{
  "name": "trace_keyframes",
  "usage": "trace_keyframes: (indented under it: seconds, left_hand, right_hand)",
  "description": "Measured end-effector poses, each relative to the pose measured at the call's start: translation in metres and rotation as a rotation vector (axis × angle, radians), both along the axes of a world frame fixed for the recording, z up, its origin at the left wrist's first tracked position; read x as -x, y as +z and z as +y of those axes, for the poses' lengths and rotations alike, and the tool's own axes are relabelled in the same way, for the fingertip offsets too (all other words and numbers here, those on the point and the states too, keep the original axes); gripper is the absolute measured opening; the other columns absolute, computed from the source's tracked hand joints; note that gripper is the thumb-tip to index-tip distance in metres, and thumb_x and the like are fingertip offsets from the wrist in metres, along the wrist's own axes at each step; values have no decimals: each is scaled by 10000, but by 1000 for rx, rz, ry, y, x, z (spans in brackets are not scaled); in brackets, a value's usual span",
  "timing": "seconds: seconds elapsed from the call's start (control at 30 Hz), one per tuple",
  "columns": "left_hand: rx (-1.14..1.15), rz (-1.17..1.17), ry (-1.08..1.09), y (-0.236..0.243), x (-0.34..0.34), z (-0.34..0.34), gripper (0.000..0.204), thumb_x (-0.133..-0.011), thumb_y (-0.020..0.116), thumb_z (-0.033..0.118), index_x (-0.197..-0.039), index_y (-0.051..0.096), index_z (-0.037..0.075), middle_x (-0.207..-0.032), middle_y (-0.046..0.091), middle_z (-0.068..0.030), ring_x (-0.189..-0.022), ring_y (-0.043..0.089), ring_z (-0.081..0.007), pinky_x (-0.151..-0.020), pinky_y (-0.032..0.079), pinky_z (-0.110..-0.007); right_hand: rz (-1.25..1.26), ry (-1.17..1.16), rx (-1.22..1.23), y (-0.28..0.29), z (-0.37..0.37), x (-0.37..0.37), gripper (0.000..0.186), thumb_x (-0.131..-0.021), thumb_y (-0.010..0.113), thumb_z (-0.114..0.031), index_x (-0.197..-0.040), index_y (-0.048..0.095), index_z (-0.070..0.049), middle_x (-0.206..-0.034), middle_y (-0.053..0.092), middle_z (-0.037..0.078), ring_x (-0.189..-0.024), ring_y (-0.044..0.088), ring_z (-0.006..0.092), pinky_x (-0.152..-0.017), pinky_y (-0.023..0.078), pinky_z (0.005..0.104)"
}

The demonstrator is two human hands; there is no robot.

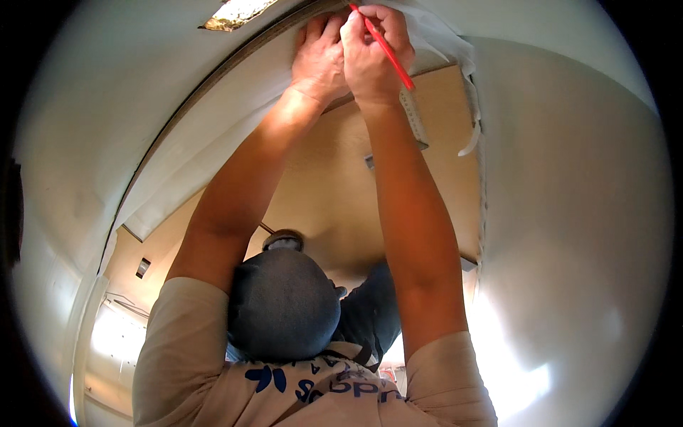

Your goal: The person installs a laminate floor panel by hand and with a hammer, positioning it against the wall, using a metal tool to pull it into place, and marking a cut line with a pencil and square.

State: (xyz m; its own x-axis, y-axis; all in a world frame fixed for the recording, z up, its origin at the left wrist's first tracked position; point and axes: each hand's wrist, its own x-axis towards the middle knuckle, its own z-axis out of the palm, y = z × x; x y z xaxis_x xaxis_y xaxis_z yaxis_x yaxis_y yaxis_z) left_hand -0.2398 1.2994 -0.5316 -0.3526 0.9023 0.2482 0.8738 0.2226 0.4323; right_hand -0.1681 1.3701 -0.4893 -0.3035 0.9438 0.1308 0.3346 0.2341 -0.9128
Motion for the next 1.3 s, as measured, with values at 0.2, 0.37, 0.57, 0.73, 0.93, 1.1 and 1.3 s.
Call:
trace_keyframes:
  seconds: [0.2,0.37,0.57,0.73,0.93,1.1,1.3]
  left_hand:
    - [-38,73,29,-6,2,7,571,-724,743,325,-1276,693,186,-1422,574,-28,-1245,532,-296,-1008,461,-474]
    - [26,-21,12,-9,4,5,685,-778,726,317,-1435,586,186,-1508,512,-39,-1344,463,-338,-1140,374,-512]
    - [28,9,3,-4,3,6,635,-779,724,314,-1391,623,182,-1502,522,-32,-1322,479,-329,-1100,403,-503]
    - [18,9,11,-6,3,5,619,-776,724,305,-1376,630,181,-1492,527,-30,-1307,484,-328,-1085,413,-499]
    - [35,4,8,-5,3,6,624,-779,722,295,-1385,622,181,-1488,524,-26,-1303,483,-327,-1083,408,-495]
    - [15,-13,16,-6,2,7,626,-778,724,307,-1382,622,182,-1479,527,-24,-1295,481,-322,-1083,406,-489]
    - [-48,61,35,-6,3,9,557,-725,736,323,-1261,694,180,-1394,579,-31,-1243,528,-302,-1007,456,-475]
  right_hand:
    - [-99,-241,-17,-27,10,14,158,-842,755,-163,-936,682,-61,-830,744,107,-724,715,277,-708,590,401]
    - [-165,-225,7,-25,11,18,193,-835,764,-167,-939,676,-29,-871,745,122,-772,713,269,-752,588,396]
    - [-168,-214,-57,-29,14,13,165,-833,757,-173,-922,677,-60,-848,753,110,-764,725,284,-728,588,396]
    - [-150,-207,-83,-33,13,14,130,-839,746,-168,-917,683,-86,-823,758,96,-744,731,285,-701,588,400]
    - [-163,-201,-110,-33,15,13,122,-839,742,-160,-924,691,-89,-810,757,92,-740,730,287,-707,588,401]
    - [-184,-178,-124,-34,16,11,115,-836,736,-152,-920,694,-88,-812,758,92,-737,726,291,-713,588,398]
    - [-124,-197,-101,-35,14,12,128,-820,740,-162,-917,704,-87,-808,755,96,-732,724,295,-712,587,407]
